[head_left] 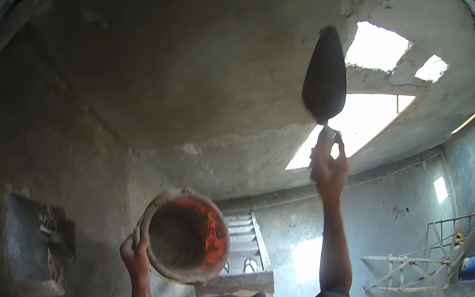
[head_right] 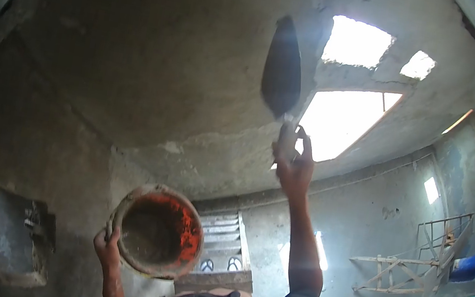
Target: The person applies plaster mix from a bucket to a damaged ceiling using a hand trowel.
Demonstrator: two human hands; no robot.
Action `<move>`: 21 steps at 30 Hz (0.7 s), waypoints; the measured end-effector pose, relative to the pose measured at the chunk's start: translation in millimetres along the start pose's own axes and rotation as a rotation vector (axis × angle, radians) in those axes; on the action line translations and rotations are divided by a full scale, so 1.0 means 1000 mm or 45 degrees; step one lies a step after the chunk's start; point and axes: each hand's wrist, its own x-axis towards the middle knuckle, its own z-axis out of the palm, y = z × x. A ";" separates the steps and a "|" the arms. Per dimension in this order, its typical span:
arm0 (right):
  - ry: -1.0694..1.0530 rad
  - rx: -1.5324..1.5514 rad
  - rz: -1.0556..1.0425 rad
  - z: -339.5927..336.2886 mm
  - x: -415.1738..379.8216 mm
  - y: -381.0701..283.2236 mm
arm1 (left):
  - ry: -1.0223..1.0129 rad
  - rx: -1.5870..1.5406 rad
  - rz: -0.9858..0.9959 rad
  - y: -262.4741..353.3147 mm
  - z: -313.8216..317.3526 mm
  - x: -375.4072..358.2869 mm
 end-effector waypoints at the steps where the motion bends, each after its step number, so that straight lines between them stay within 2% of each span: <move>1: 0.089 0.018 -0.202 0.003 0.033 -0.005 | 0.007 -0.033 -0.029 -0.002 0.001 -0.001; 3: 0.235 -0.161 -0.286 -0.003 0.091 -0.013 | 0.008 -0.064 -0.072 -0.003 0.002 -0.004; 4: 0.234 -0.047 -0.219 -0.004 0.116 -0.024 | -0.001 -0.067 -0.083 -0.006 0.004 -0.004; 5: 0.323 -0.224 -0.346 -0.006 0.142 -0.022 | -0.007 -0.084 -0.062 -0.012 0.007 -0.003; 7: 0.505 -0.531 -0.842 -0.017 0.191 -0.022 | 0.033 -0.112 -0.086 -0.028 0.010 -0.001; 9: 0.490 -0.870 -0.998 -0.045 0.241 -0.030 | 0.013 -0.076 -0.115 -0.059 0.004 0.004; 10: 0.619 -0.965 -1.157 -0.051 0.258 -0.037 | -0.007 -0.022 -0.158 -0.065 0.002 0.007; 11: 0.561 -0.951 -1.062 -0.061 0.268 -0.045 | -0.005 -0.033 -0.150 -0.070 0.003 0.008; 13: 0.609 -1.144 -1.065 -0.081 0.292 -0.056 | 0.006 0.050 -0.390 -0.061 0.003 -0.001; 15: 0.592 -1.155 -1.216 -0.100 0.315 -0.063 | 0.035 0.046 -0.418 -0.048 0.004 -0.003; 17: 0.551 -1.123 -1.200 -0.110 0.330 -0.070 | 0.074 0.020 -0.533 -0.040 0.006 -0.003; 19: 0.513 -1.090 -1.178 -0.121 0.345 -0.074 | 0.039 -0.052 -0.534 -0.035 0.007 -0.002; 21: 0.523 -1.265 -1.218 -0.127 0.357 -0.078 | 0.062 0.038 -0.488 -0.049 0.004 0.002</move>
